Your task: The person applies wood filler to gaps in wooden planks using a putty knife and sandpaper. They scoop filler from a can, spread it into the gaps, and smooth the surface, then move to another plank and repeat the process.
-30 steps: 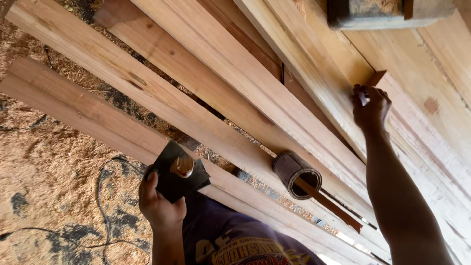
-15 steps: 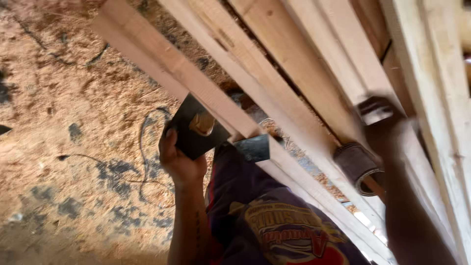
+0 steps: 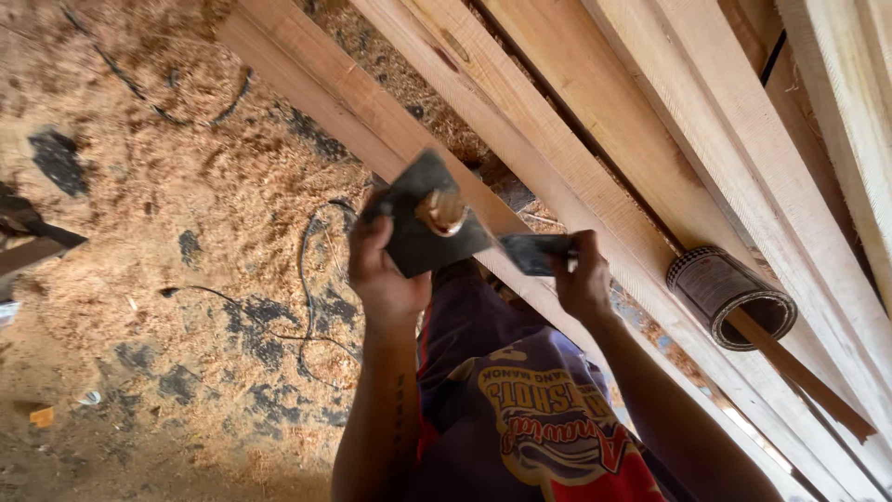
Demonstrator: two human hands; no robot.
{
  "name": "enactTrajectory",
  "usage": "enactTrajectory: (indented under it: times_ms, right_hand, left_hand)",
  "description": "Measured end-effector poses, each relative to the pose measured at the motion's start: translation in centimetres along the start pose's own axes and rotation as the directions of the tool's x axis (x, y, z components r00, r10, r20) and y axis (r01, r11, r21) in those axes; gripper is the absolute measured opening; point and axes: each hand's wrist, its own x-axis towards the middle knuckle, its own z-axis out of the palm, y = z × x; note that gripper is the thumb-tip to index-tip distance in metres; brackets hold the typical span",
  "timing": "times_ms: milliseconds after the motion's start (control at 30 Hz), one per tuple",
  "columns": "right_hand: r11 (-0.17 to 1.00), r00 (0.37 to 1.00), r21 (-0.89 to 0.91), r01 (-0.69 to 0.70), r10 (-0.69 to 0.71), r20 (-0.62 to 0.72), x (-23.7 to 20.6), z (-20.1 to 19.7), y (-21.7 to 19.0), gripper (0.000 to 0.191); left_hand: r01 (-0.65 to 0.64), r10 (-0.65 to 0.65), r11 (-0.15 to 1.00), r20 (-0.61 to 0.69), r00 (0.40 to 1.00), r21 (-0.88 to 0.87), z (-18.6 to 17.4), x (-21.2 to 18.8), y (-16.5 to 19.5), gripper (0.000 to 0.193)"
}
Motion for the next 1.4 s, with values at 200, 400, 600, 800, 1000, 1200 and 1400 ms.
enactTrajectory:
  times_ms: [200,400,600,800,1000,1200,1400]
  right_hand:
    - [0.847,0.997,0.527,-0.066,0.037,0.065,-4.8,-6.6,5.0,0.031]
    - [0.19,0.971,0.967,-0.172,0.196,0.134,-10.6,-12.7,11.0,0.043]
    - [0.158,0.989,0.977,0.145,0.003,-0.147,-15.7,-14.7,14.9,0.031]
    - [-0.115,0.94,0.956,0.268,0.249,-0.233,-18.1,-16.3,14.9,0.02]
    - [0.574,0.878,0.713,0.402,-0.022,-0.478,-22.1,-21.0,14.1,0.029]
    - [0.9,0.85,0.296,0.319,-0.134,-0.509,-25.1,-26.0,10.9,0.046]
    - [0.865,0.878,0.363,0.346,-0.162,-0.45,-24.2,-26.7,8.8,0.049]
  left_hand:
    - [-0.9,0.123,-0.098,0.902,0.413,0.425,1.9,-2.6,-3.5,0.028]
    - [0.212,-0.461,0.824,0.404,0.79,0.526,5.7,-5.9,-8.3,0.04]
    - [0.347,-0.563,0.751,0.269,0.782,0.563,9.1,-9.1,-12.2,0.034]
    - [0.312,-0.592,0.731,0.335,0.733,0.607,9.4,-11.9,-16.1,0.031]
    - [-0.114,-0.635,0.55,0.503,0.586,0.827,9.4,-14.4,-18.0,0.027]
    - [-0.013,-0.782,0.444,0.395,0.483,0.896,12.2,-16.8,-17.9,0.043]
    - [-0.382,-0.727,0.273,0.449,0.519,0.883,13.8,-19.7,-17.4,0.046]
